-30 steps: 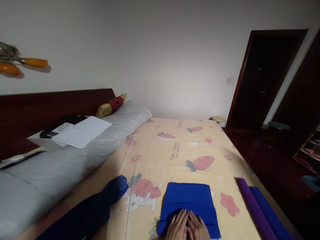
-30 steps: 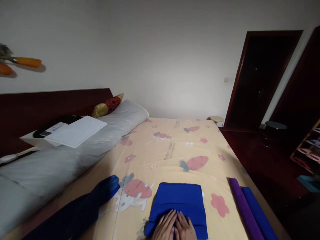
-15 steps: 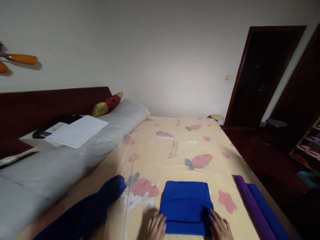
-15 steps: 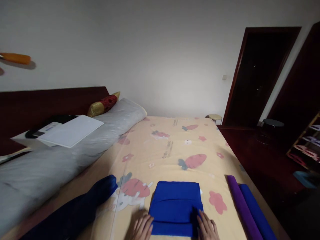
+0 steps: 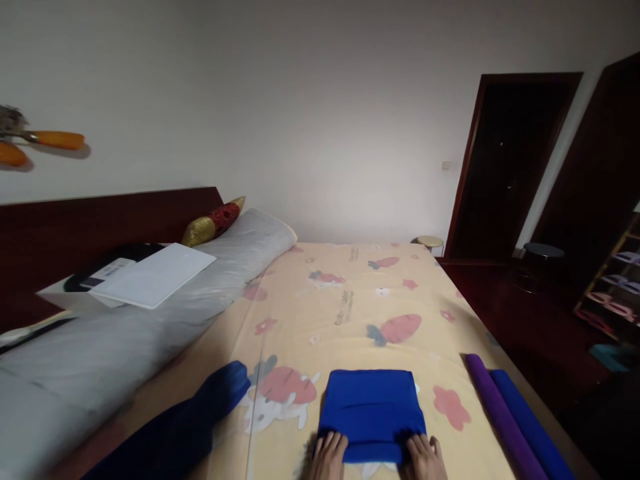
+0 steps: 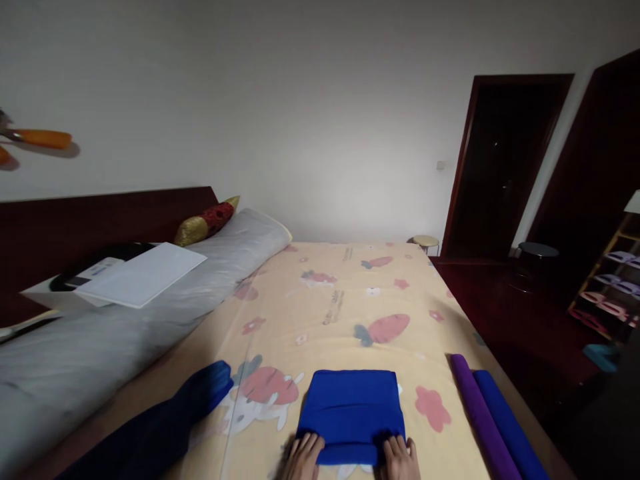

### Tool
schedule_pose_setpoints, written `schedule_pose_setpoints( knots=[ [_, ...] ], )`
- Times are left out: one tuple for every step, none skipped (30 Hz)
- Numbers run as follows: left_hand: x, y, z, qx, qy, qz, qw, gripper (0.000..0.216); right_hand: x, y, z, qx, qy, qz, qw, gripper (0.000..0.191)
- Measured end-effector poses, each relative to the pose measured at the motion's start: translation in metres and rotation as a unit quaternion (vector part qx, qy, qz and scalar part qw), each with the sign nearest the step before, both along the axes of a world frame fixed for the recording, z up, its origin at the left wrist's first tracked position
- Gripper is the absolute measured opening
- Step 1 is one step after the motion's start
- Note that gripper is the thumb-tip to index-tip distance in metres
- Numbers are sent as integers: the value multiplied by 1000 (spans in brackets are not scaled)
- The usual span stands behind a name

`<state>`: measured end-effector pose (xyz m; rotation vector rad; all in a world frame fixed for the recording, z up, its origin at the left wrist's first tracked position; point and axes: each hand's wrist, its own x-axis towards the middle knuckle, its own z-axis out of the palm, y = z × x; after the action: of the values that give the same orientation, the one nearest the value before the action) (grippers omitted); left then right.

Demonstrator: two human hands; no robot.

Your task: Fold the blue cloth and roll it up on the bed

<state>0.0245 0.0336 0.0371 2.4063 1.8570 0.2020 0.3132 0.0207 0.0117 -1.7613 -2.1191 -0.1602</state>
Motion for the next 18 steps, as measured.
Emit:
schedule_pose_setpoints(
  knots=[
    [6,3,9,-34,-13,37,999,61,0,7,6,-39,11,-3,999,34],
    [10,6,17,-59,-21,63,996,61,0,13,12,-67,20,-6,998,35],
    [13,8,25,-77,-24,77,994,60,1,17,15,-84,24,-7,996,35],
    [14,10,31,-90,-25,86,992,58,2,21,17,-94,26,-7,995,35],
    [14,11,35,-101,-23,90,991,57,3,23,17,-99,24,-5,995,35],
    [13,11,38,-108,-21,92,990,56,4,24,16,-103,22,-4,994,34],
    [12,11,38,-111,-19,92,989,56,4,24,14,-108,21,-4,994,32],
    [12,10,36,-113,-19,93,989,57,2,24,11,-110,20,-4,994,31],
    [13,10,33,-113,-18,92,989,58,-2,24,8,-109,20,-4,994,31],
    [16,9,27,-113,-19,91,989,60,-9,24,4,-104,22,-3,994,33],
    [22,8,18,-114,-21,86,990,61,-18,23,1,-98,24,1,995,34],
    [29,8,8,-109,-26,78,991,62,-28,23,-2,-92,27,11,995,37],
    [38,8,-3,-101,-33,64,992,64,-39,23,-5,-88,31,29,995,40],
    [47,8,-14,-82,-41,43,995,66,-50,23,-8,-85,36,53,994,43],
    [55,8,-25,-50,-48,15,997,68,-59,23,-11,-82,40,80,993,46],
    [60,8,-33,-7,-53,-21,998,69,-65,23,-13,-77,43,107,990,48],
    [63,8,-38,44,-53,-66,995,68,-66,23,-14,-75,46,134,987,51],
    [62,8,-39,94,-48,-114,988,66,-63,23,-16,-67,45,160,984,52]
  ],
)
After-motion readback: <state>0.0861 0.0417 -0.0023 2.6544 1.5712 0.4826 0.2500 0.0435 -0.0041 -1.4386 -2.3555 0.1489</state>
